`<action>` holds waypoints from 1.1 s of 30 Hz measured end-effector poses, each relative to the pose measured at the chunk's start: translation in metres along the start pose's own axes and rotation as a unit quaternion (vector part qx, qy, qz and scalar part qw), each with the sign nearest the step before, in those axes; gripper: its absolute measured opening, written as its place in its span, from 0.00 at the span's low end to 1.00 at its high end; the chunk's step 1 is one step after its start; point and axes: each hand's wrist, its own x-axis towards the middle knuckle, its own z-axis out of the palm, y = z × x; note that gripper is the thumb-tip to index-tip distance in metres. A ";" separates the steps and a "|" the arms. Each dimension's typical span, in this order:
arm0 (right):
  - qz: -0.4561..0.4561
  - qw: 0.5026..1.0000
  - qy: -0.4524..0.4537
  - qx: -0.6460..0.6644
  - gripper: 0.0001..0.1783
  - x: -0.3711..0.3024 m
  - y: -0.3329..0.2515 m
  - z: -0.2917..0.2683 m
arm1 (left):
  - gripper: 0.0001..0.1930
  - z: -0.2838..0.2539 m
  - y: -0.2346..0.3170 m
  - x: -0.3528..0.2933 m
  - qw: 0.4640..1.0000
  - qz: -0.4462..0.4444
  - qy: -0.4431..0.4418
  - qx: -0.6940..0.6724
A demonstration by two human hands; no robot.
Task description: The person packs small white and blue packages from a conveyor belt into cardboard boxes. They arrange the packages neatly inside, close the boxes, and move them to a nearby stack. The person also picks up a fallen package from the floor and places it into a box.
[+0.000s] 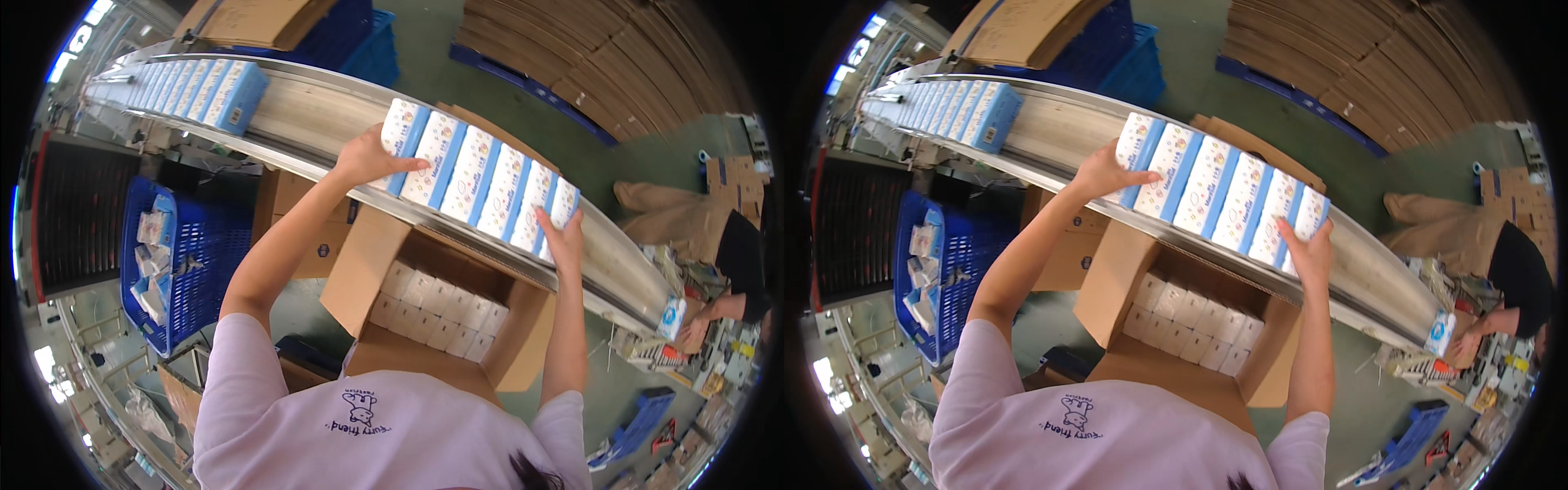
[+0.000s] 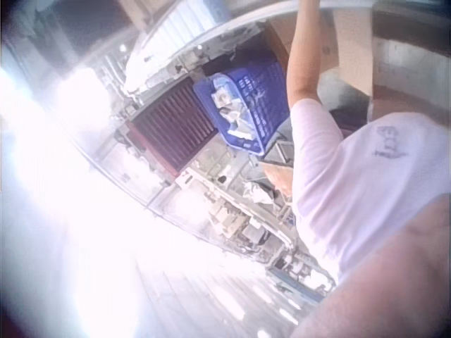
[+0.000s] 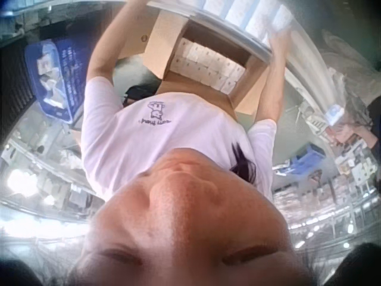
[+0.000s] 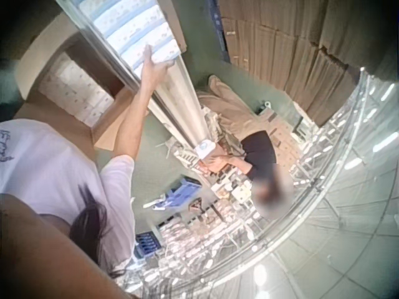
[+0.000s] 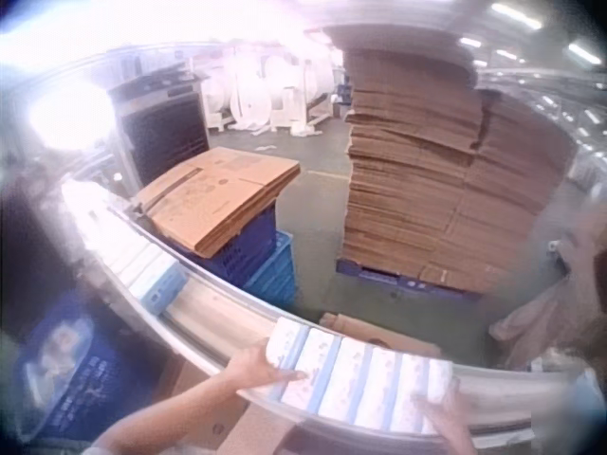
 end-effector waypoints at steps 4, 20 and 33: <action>0.030 0.985 0.019 0.169 0.39 -0.014 -0.019 -0.024 | 0.44 0.007 0.024 -0.014 0.997 0.009 0.007 -0.075; 0.223 0.962 -0.144 -0.067 0.48 -0.181 0.083 0.040 | 0.51 0.192 -0.065 -0.127 0.944 -0.091 -0.213 0.236; -0.022 0.883 -0.384 -0.269 0.57 -0.101 0.082 0.068 | 0.61 0.194 -0.045 -0.042 0.823 0.040 -0.516 0.235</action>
